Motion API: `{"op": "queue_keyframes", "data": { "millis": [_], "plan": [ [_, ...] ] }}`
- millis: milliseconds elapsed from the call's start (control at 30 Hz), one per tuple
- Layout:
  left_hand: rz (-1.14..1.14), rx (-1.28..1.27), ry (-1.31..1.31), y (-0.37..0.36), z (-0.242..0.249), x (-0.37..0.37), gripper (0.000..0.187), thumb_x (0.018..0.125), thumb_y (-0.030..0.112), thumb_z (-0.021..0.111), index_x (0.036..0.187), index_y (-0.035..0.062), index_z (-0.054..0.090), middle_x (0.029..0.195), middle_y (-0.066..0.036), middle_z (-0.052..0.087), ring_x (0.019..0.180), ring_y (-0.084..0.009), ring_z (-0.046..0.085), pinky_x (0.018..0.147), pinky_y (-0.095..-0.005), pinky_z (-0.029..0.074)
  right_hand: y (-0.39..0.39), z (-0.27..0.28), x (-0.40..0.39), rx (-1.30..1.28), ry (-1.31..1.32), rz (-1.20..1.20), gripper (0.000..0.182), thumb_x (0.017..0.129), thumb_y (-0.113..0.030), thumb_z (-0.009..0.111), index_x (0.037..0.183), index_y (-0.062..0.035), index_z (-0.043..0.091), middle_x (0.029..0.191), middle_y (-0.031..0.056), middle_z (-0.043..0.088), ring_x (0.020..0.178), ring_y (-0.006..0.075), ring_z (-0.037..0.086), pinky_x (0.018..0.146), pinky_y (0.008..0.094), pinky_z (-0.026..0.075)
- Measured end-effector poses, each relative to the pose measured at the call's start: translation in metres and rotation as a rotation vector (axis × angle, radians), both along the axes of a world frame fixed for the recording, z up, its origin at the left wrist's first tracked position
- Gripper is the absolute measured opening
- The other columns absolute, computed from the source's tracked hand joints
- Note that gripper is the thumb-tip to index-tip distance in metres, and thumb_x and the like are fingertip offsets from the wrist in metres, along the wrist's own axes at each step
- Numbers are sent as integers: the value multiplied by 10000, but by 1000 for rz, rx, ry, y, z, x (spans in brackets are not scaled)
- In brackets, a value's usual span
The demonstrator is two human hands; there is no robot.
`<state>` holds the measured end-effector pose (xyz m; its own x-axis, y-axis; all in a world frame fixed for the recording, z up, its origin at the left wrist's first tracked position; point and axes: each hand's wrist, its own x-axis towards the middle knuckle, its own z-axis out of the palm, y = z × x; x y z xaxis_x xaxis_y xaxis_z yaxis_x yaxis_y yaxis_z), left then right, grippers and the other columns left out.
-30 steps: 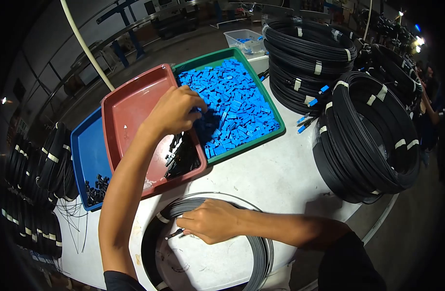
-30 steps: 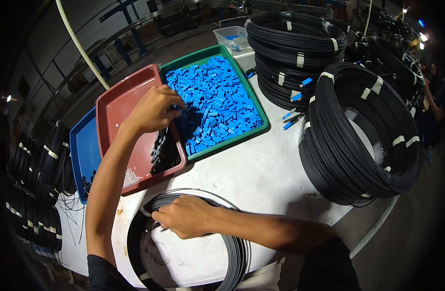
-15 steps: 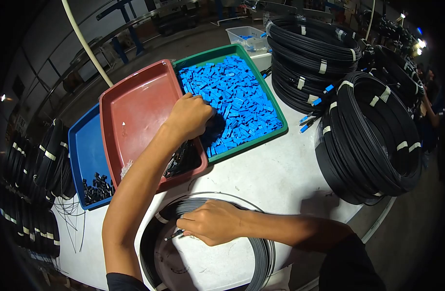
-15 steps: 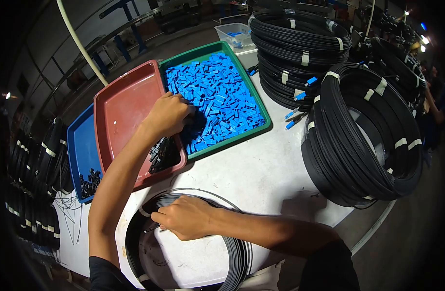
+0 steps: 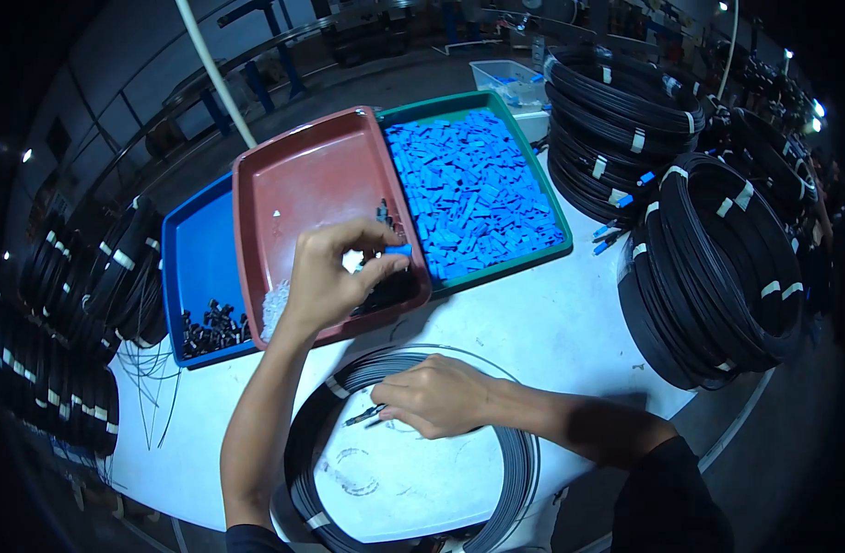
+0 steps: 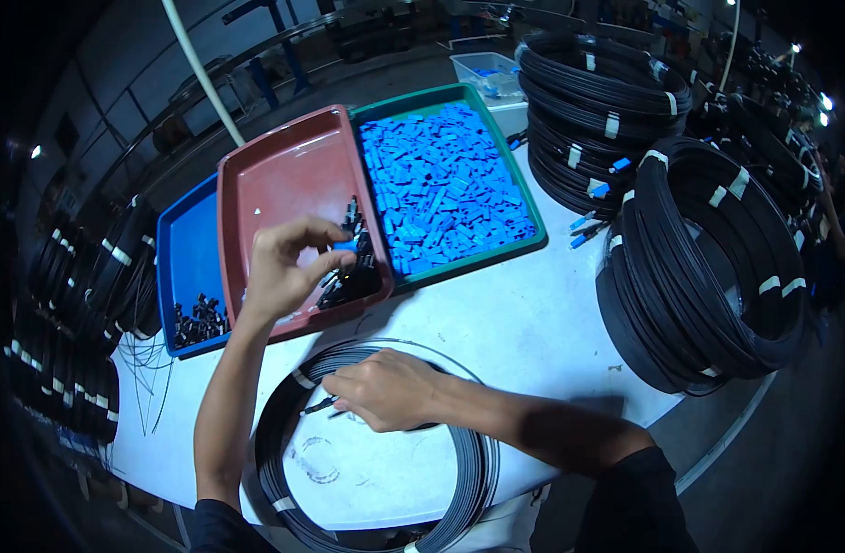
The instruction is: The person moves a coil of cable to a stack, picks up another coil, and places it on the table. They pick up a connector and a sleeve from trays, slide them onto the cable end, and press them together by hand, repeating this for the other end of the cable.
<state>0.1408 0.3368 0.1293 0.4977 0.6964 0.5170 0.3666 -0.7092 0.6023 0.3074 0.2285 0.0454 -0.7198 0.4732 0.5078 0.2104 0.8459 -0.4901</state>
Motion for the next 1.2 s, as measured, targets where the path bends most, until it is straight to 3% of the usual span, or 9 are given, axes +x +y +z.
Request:
{"op": "queue_keyframes", "data": {
  "millis": [100, 133, 200, 400, 600, 700, 900, 1200],
  "plan": [
    [27, -137, -160, -36, -10, -28, 206, 827, 11, 819, 1013, -40, 744, 961, -112, 757, 861, -132, 696, 768, -272, 538, 0, 2, 2, 2, -48, 2, 179, 920, -182, 676, 1008, -49, 594, 788, 120, 625, 705, 335, 666, 646, 452, 532],
    [32, -172, -245, -48, -13, -36, 199, 820, 44, 817, 1001, -20, 766, 893, -98, 768, 782, -125, 704, 739, -275, 550, 0, 3, 1, 2, -72, -10, 176, 922, -180, 673, 1020, -49, 609, 799, 115, 637, 712, 325, 673, 650, 446, 535],
    [27, -183, -365, -67, -24, -52, 192, 830, 31, 808, 1008, -27, 765, 912, -105, 767, 812, -131, 716, 753, -267, 556, 0, 2, -1, -12, -57, 14, 196, 919, -207, 675, 974, -43, 583, 791, 135, 642, 742, 360, 674, 664, 477, 526],
    [115, 131, -229, -99, -52, -83, 279, 811, 19, 815, 1076, -27, 742, 981, -121, 783, 804, -154, 758, 724, -272, 602, -3, 11, 0, 28, -65, -36, 175, 901, -169, 706, 998, -33, 655, 837, 119, 686, 741, 317, 692, 669, 412, 545],
    [117, 115, -267, -106, -66, -88, 214, 801, 23, 817, 999, -16, 743, 916, -111, 778, 765, -164, 755, 669, -271, 593, -6, 16, -3, 8, 102, -141, 143, 856, -90, 737, 961, -10, 681, 841, 143, 708, 699, 306, 698, 628, 385, 551],
    [97, 265, -201, -104, -68, -93, 194, 755, 44, 795, 934, -14, 746, 893, -118, 766, 713, -171, 731, 629, -269, 571, -7, 20, -3, 26, 188, -171, 150, 827, -32, 752, 954, 9, 685, 826, 153, 708, 654, 289, 690, 590, 355, 540],
    [100, 204, -280, -105, -62, -94, 192, 736, 47, 781, 917, -8, 743, 869, -120, 753, 742, -176, 717, 680, -285, 565, -6, 19, -5, 95, 296, -262, 146, 812, 7, 748, 936, 24, 670, 741, 121, 665, 550, 212, 619, 507, 320, 478],
    [-15, 94, -301, -105, -65, -93, 191, 733, 26, 788, 917, -15, 758, 830, -114, 745, 695, -160, 693, 660, -271, 547, -4, 17, -4, 116, 297, -269, 167, 808, 4, 761, 945, 25, 668, 753, 126, 670, 589, 228, 658, 527, 320, 499]
  ]
}}
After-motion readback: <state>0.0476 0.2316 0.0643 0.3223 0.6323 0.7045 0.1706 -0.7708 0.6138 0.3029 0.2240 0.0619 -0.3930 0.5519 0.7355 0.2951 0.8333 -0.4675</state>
